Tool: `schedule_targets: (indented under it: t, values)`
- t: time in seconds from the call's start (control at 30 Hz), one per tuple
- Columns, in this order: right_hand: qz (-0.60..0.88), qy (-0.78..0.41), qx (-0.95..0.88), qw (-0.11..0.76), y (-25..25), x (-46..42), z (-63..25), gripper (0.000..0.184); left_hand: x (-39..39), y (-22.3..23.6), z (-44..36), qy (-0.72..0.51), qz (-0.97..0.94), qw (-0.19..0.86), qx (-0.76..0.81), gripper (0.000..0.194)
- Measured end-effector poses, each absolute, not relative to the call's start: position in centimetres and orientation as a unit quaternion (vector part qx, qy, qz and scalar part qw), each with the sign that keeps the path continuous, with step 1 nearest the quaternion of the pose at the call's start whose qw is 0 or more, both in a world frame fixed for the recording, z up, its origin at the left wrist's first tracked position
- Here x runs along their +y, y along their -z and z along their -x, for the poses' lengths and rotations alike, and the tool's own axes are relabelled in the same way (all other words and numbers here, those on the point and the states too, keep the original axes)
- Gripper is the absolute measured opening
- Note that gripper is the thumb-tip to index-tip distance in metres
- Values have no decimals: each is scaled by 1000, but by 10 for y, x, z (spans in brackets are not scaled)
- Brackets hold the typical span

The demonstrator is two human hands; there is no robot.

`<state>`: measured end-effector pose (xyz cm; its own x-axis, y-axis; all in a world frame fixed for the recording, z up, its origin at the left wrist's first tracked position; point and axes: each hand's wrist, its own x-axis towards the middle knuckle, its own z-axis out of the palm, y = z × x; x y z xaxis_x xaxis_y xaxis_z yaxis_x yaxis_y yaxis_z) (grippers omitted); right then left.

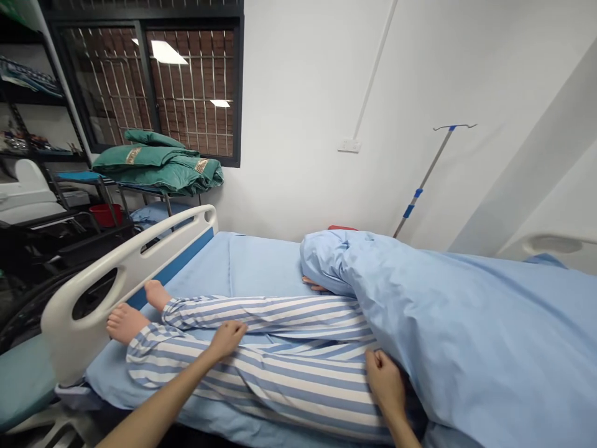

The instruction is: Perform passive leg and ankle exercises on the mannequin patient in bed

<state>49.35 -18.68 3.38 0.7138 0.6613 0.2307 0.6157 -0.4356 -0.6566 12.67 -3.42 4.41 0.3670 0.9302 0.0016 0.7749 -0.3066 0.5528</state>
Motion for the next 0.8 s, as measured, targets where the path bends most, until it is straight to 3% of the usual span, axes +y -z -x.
schedule_targets:
  t: [0.23, 0.5, 0.8]
  values:
    - [851, -18, -387, 354, -36, -185, -490, 33, 1, -40, -16, -172, -736, 216, 618, 38]
    - [864, 0, -403, 302, -38, -178, -485, 34, -8, -14, -15, -156, -715, 114, 672, 33]
    - [881, -1, -420, 217, -49, -174, -471, 36, -9, -15, -13, -148, -731, 118, 655, 36]
